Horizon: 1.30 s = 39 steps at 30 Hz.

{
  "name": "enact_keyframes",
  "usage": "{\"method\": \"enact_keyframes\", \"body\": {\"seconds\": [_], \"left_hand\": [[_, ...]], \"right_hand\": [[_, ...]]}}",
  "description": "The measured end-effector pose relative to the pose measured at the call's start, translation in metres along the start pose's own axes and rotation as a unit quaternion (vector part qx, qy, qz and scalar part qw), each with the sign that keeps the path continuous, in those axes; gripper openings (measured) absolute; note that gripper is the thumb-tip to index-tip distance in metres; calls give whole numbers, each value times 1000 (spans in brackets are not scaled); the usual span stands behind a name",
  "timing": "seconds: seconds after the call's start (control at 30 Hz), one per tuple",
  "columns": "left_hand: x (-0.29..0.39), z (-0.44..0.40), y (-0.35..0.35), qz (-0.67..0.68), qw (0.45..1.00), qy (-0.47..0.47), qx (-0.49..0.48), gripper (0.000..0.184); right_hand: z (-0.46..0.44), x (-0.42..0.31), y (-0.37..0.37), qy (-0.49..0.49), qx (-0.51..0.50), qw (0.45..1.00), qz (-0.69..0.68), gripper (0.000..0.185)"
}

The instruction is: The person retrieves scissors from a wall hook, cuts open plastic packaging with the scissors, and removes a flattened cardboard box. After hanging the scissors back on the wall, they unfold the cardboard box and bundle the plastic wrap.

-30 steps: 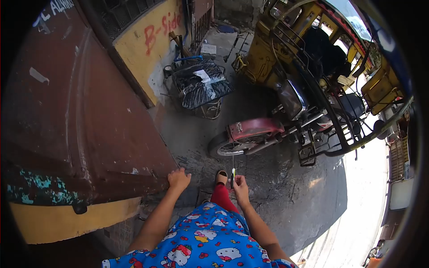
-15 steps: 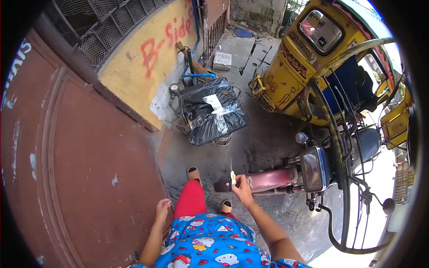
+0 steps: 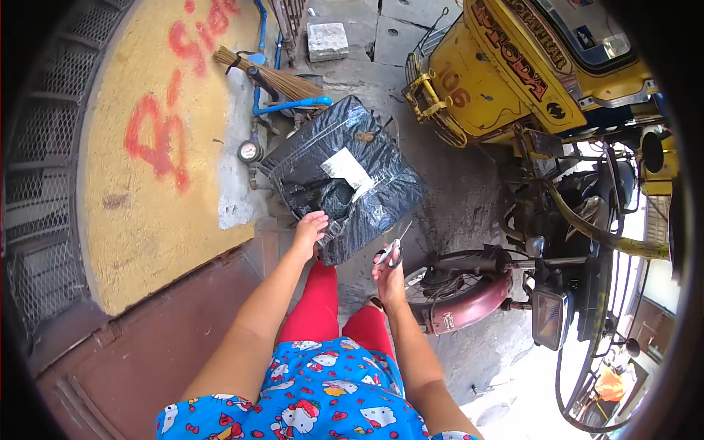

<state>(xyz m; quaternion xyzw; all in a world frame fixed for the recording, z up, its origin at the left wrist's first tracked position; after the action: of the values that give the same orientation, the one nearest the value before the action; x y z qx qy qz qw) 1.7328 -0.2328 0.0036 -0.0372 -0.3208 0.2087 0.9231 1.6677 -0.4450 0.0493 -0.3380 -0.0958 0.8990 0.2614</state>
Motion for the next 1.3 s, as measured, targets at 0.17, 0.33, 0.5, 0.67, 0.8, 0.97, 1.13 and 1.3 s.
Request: {"method": "enact_keyframes", "body": {"seconds": [0.17, 0.33, 0.5, 0.67, 0.8, 0.97, 1.13, 1.3], "left_hand": [[-1, -83, -25, -54, 997, 45, 20, 27], [-37, -148, -38, -260, 964, -53, -29, 24], [-36, -167, -40, -228, 970, -43, 70, 22], [-41, -194, -41, -268, 959, -22, 89, 13], [-32, -195, -36, -319, 935, -47, 147, 15], [-10, -180, -48, -356, 920, -26, 161, 30], [10, -171, -60, -414, 897, -9, 153, 34], [-2, -176, -55, -298, 946, -17, 131, 34]], "right_hand": [[-35, 13, -24, -26, 38, 999, -14, 51], [-61, 17, -31, -37, 46, 998, 21, 50], [-94, 47, -38, -106, -2, 993, -52, 48], [-127, 72, -50, -136, 37, 989, -46, 41], [-132, 85, -66, -131, 70, 986, -72, 39], [-148, 96, -78, -134, 117, 981, -80, 34], [-174, 92, -77, -106, 180, 964, -167, 27], [-186, 86, -80, -30, 218, 959, -177, 26]]}}
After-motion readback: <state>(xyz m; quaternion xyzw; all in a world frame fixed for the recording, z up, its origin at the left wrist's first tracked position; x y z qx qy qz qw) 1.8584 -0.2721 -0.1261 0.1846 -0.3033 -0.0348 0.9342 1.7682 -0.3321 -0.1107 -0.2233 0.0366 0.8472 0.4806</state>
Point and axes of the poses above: each hand's wrist, its own z-axis away from the middle knuckle, its own y-axis out of the back of the hand, x = y × z, the point moved 8 cm from there along -z, towards the middle knuckle, and after that the axes turned 10 degrees about z, right-handed, at the moved point
